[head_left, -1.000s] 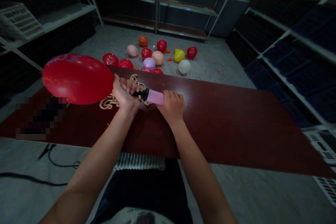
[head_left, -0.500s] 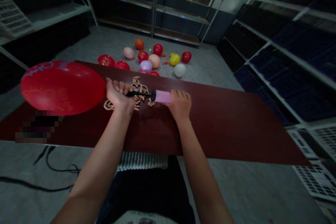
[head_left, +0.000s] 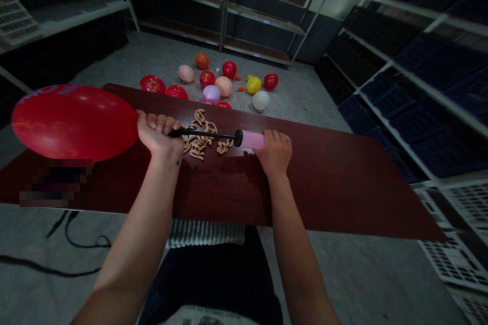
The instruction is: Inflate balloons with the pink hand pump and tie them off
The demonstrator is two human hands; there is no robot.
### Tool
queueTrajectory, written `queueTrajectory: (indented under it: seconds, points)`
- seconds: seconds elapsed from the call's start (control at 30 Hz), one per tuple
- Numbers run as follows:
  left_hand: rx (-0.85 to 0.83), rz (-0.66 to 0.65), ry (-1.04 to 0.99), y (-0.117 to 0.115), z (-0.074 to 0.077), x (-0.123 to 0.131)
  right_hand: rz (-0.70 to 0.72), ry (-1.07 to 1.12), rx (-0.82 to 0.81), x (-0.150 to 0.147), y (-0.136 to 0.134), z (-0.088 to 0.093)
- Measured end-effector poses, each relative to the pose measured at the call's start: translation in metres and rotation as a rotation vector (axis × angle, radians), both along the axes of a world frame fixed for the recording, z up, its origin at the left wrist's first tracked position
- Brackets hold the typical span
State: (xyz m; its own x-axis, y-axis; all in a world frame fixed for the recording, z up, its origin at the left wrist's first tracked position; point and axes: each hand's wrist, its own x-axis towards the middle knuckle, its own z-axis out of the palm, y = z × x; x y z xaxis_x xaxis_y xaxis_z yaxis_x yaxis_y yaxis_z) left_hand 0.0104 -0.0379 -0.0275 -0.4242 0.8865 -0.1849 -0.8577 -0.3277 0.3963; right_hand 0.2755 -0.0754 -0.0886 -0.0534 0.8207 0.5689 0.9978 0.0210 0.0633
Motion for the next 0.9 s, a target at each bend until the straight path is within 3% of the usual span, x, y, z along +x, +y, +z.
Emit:
queueTrajectory:
  seconds: [0.23,0.53,0.9]
  points:
    - [0.02,-0.013,0.027,0.002,-0.005,0.016,0.014,0.02,-0.012,-0.012,-0.005,0.002]
    - [-0.019,-0.099,0.118,-0.007,0.007,0.07,0.156,0.105,-0.135,-0.049,-0.006,0.003]
    - [-0.056,-0.059,0.134,0.005,-0.007,0.056,0.149,0.094,-0.141,-0.048,0.001,0.002]
